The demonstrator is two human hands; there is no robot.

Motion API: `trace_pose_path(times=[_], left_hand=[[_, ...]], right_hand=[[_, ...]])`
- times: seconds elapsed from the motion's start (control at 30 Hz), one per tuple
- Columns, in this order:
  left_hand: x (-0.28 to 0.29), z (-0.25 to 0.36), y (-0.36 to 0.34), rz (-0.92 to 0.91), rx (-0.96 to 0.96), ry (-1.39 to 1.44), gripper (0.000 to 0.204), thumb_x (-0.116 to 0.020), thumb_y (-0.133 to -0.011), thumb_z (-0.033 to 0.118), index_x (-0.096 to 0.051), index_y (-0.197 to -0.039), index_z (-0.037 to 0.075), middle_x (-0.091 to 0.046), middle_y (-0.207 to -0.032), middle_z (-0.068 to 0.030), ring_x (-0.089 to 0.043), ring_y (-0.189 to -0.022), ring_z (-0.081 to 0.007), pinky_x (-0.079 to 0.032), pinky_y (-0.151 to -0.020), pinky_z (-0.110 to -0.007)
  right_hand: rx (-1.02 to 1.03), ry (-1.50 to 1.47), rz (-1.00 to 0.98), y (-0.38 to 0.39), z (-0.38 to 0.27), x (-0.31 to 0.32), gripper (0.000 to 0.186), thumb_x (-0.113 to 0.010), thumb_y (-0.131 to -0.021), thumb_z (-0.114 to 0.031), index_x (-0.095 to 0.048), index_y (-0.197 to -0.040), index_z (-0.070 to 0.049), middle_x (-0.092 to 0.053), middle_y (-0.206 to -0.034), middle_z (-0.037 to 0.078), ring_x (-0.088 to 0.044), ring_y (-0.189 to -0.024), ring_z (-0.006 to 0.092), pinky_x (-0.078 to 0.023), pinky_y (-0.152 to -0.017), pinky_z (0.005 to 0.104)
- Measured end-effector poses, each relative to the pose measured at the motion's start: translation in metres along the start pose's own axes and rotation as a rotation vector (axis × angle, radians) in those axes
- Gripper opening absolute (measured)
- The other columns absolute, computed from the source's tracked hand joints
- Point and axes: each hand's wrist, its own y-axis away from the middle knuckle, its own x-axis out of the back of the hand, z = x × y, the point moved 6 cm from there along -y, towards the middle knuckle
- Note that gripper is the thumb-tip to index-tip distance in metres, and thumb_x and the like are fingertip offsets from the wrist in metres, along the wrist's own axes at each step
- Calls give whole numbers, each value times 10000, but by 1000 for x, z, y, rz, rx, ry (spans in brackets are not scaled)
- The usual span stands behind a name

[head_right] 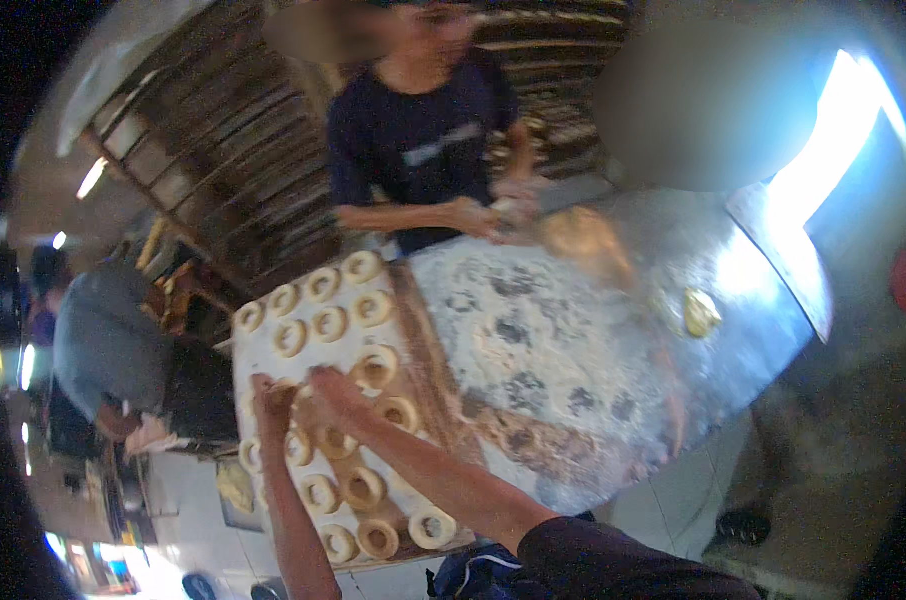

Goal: The person shapes dough into ring forms by hand and places them on a wooden board. Coworkers assist by arranging and moving trays of shaped dough in the background.

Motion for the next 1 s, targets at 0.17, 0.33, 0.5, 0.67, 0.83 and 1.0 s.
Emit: trace_pose_path(times=[0.17,0.33,0.5,0.67,0.83,1.0], left_hand=[[-4,80,39,-42,-26,392,227,-656,-881,51,-636,-1094,-23,-685,-982,-167,-664,-879,-263,-524,-784,-361],[-101,229,117,-468,-107,826,316,-709,-822,74,-652,-1128,15,-697,-1038,-180,-679,-933,-289,-536,-790,-367],[-186,320,207,-605,-169,313,417,-707,-809,108,-594,-1200,15,-646,-1031,-198,-609,-982,-396,-489,-885,-463],[-196,350,246,-440,-313,482,380,-664,-839,110,-565,-1190,1,-621,-1029,-213,-584,-972,-396,-473,-860,-498],[-214,369,267,-496,-80,763,274,-657,-890,86,-607,-1128,-40,-668,-981,-170,-646,-949,-287,-517,-825,-410],[-223,389,286,-542,265,1097,275,-671,-927,122,-631,-1115,-74,-706,-986,-127,-659,-884,-147,-537,-752,-293]], right_hand=[[-87,-431,102,101,33,112,340,-718,-817,-129,-634,-1143,-77,-699,-973,159,-693,-893,338,-539,-774,418],[-648,-11,96,237,153,239,352,-759,-722,-97,-695,-1067,-71,-705,-995,174,-697,-877,307,-534,-770,400],[-776,244,89,326,212,282,266,-745,-710,-111,-687,-961,-49,-684,-938,158,-646,-940,340,-495,-841,443],[-765,507,123,358,231,284,315,-794,-663,-233,-645,-870,-48,-654,-851,132,-582,-968,357,-430,-913,466],[-761,-326,143,361,217,290,243,-795,-694,-87,-622,-862,-56,-595,-730,-3,-577,-687,116,-470,-623,300],[-712,-549,126,359,200,308,232,-746,-765,-1,-594,-940,4,-655,-809,51,-635,-754,100,-532,-651,271]])
